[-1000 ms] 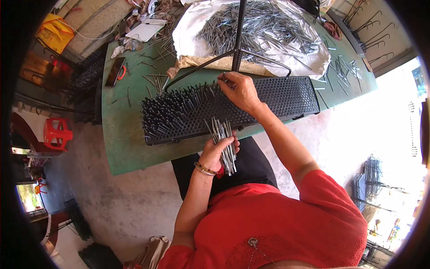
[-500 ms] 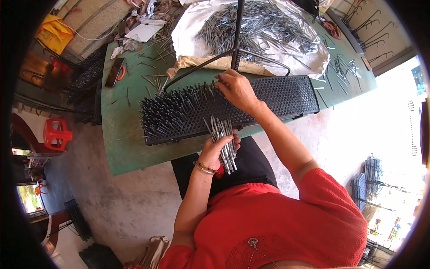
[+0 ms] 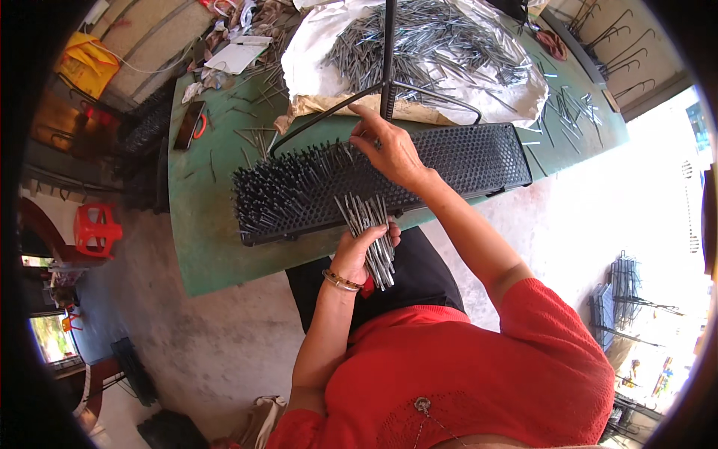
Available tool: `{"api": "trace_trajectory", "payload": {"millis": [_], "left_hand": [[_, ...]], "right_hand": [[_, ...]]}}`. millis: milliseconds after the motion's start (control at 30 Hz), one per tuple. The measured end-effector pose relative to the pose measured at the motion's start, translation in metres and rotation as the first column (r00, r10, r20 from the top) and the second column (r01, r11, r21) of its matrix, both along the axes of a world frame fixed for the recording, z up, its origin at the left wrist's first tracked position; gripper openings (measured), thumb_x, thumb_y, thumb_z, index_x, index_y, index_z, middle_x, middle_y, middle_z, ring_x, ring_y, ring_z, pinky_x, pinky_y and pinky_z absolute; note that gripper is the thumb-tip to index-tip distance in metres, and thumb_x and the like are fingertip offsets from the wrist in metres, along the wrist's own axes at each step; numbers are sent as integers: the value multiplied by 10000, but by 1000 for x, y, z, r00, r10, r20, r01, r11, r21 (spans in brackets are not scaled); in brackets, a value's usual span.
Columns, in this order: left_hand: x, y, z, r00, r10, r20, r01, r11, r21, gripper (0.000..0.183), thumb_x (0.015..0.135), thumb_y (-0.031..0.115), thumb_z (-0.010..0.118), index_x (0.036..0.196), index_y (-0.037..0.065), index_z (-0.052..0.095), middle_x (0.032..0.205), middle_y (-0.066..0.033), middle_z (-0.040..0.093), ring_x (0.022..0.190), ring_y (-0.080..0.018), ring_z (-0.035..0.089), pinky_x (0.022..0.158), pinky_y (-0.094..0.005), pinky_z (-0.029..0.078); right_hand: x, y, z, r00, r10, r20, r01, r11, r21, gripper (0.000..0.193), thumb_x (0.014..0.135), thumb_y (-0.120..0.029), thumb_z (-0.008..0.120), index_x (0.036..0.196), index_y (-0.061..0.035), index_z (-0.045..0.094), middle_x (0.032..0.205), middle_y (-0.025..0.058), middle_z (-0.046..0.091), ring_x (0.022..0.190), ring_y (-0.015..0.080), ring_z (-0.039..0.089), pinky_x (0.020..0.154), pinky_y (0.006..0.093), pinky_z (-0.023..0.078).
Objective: Picking and placing individual thin metal rods into a grid-like sorting mat.
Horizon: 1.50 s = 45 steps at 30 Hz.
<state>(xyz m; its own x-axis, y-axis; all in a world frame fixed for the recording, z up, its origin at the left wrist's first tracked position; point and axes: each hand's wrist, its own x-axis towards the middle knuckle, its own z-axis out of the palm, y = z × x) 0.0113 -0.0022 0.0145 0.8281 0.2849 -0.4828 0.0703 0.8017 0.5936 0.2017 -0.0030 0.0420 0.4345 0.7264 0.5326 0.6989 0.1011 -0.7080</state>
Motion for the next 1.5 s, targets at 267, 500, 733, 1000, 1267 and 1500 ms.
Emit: {"api": "trace_trajectory", "payload": {"millis": [267,500,733,1000,1267,1500], "left_hand": [[-1,0,-1,1000,5,-28,-4,999,33,211,823,73,621,1017,-12,620,883,-102,660,789,-182,643,715,-286,529],[-2,0,-2,1000,5,0,-5,999,-49,211,842,72,605,1038,-7,611,921,-116,658,838,-198,649,738,-316,550],[-4,1,-5,999,-39,-28,37,996,-85,276,868,123,595,1128,30,582,996,-104,650,886,-203,643,763,-371,553],[-4,0,-7,999,10,-50,-11,1000,-26,264,857,106,621,1112,46,594,975,-88,668,843,-185,648,697,-333,553],[-6,-1,-2,999,16,-49,-17,1000,-17,242,855,86,618,1091,40,595,963,-101,671,824,-189,650,674,-332,549],[-8,0,-7,1000,7,-8,-7,1000,5,267,858,79,613,1118,29,579,973,-107,668,832,-196,650,674,-334,546]], "right_hand": [[2,3,-6,956,2,292,-4,1000,7,378,830,-98,630,1197,-64,549,937,126,583,815,321,572,722,410,464],[-1,2,6,841,-39,539,74,996,-44,310,828,-155,606,1125,-67,592,980,81,542,820,249,553,712,354,433],[-3,4,11,790,21,612,43,995,-89,334,799,-96,602,1129,-47,591,997,89,548,826,239,554,719,353,425],[-2,12,9,734,-86,673,175,982,-65,322,767,-116,562,1072,-27,608,954,82,541,851,225,561,734,339,426],[-5,12,15,783,4,622,142,972,-186,305,798,-118,589,1089,-27,597,1079,103,545,914,253,553,797,373,426],[-3,-9,17,870,-23,492,85,991,-105,253,828,-149,601,1057,-46,627,1094,109,560,930,286,560,798,382,443]]}}
